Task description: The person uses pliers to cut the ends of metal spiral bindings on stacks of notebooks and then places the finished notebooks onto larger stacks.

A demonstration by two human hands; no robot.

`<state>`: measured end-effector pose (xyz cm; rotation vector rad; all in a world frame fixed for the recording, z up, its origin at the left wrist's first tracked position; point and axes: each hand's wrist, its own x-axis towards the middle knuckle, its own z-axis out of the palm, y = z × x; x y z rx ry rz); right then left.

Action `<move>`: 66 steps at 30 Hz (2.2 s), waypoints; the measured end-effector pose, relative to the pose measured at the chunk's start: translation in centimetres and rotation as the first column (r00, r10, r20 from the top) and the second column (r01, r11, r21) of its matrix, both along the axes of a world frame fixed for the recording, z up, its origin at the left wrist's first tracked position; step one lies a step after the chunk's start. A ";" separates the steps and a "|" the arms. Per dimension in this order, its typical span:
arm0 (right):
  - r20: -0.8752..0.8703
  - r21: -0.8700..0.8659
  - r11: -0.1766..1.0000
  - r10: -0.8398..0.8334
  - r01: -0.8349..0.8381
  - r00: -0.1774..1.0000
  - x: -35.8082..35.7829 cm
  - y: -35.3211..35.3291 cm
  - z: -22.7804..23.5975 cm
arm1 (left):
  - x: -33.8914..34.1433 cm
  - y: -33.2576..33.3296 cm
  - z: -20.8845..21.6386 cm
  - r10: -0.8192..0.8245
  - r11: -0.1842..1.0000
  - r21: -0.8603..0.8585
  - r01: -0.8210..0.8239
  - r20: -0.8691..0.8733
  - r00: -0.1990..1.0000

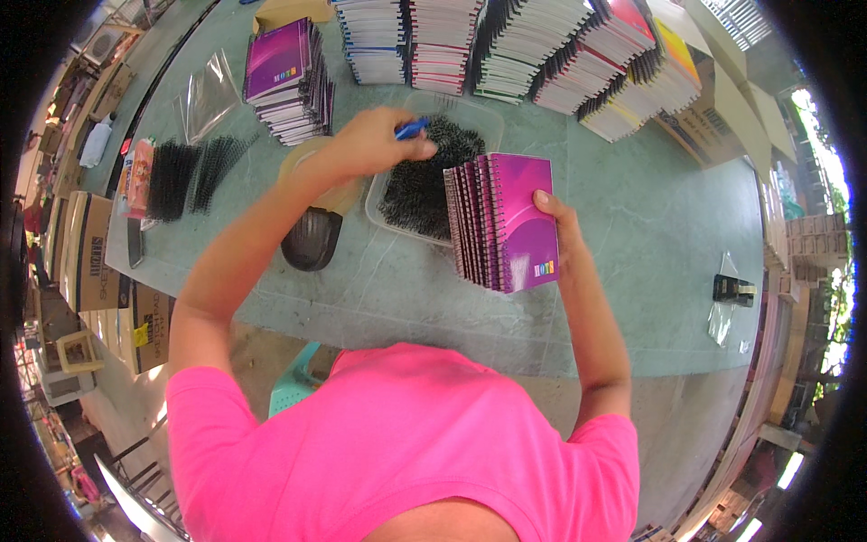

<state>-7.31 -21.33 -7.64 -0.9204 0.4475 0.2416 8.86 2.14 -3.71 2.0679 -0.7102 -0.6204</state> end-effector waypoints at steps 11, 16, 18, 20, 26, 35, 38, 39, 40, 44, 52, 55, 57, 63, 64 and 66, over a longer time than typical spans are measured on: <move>0.340 0.451 0.888 -0.264 0.090 0.903 -1.7 -2.9 -7.3 | -3.6 3.0 -0.2 -0.191 0.981 -0.179 0.068 -0.879 0.438; 0.358 0.598 0.799 -0.333 0.060 0.872 -2.3 -2.9 -7.6 | -3.4 2.3 1.1 -0.411 0.911 -0.400 0.099 -0.868 0.278; 0.333 0.661 0.748 -0.356 0.053 0.873 -2.5 -2.9 -7.9 | -3.8 1.8 1.3 -0.365 0.930 -0.362 0.064 -0.888 0.279; 0.287 0.734 0.676 -0.385 0.056 0.877 -2.8 -2.9 -8.0 | -3.9 1.5 1.4 -0.379 0.925 -0.372 0.075 -0.888 0.262; -0.059 0.956 0.232 -0.444 0.178 0.894 -3.1 -2.8 -8.6 | -3.9 1.9 1.8 -0.383 0.923 -0.350 0.160 -0.876 0.293; 0.499 0.557 0.829 -0.283 -0.053 0.819 -2.8 -3.2 -7.1 | -6.3 0.9 1.9 -0.287 0.954 0.130 0.272 0.114 0.951; 0.552 0.479 0.876 -0.246 -0.062 0.797 -2.5 -2.9 -6.7 | -6.3 0.6 2.2 -0.321 0.937 0.275 0.217 0.428 0.845; 0.545 0.501 0.863 -0.255 -0.066 0.798 -2.7 -2.4 -6.0 | -5.7 0.7 2.8 -0.329 0.931 0.267 0.250 0.316 0.890; 0.553 0.519 0.850 -0.256 -0.088 0.793 -2.6 -2.2 -5.7 | -5.4 0.8 3.5 -0.335 0.925 0.254 0.282 0.199 0.921; 0.564 0.567 0.813 -0.267 -0.131 0.781 -2.8 -1.7 -5.1 | -5.4 0.2 4.9 -0.216 0.973 -0.095 0.210 -0.700 0.681; 0.549 0.548 0.829 -0.250 -0.117 0.797 -3.4 -1.7 -5.2 | -7.3 -0.9 2.4 -0.345 0.934 0.304 0.189 0.616 0.708; 0.530 0.559 0.822 -0.257 -0.105 0.808 -3.3 -1.8 -5.1 | -5.9 -0.9 4.1 -0.318 0.934 0.100 0.342 -0.199 0.927; 0.518 0.569 0.818 -0.275 -0.086 0.810 -3.6 -2.2 -5.4 | -5.8 -0.9 4.9 -0.294 0.941 -0.079 0.328 -0.670 0.682; 0.530 0.549 0.835 -0.318 -0.033 0.786 -3.7 -1.8 -5.7 | -6.2 -1.7 4.8 -0.239 0.970 -0.204 0.131 -0.894 0.378; 0.519 0.543 0.840 -0.319 -0.017 0.793 -3.9 -1.8 -5.7 | -6.7 -1.9 4.9 -0.266 0.958 -0.094 0.269 -0.637 0.723; 0.487 0.514 0.857 -0.315 0.024 0.814 -4.0 -1.7 -5.7 | -7.8 -2.4 4.9 -0.386 0.909 0.240 0.341 0.171 0.907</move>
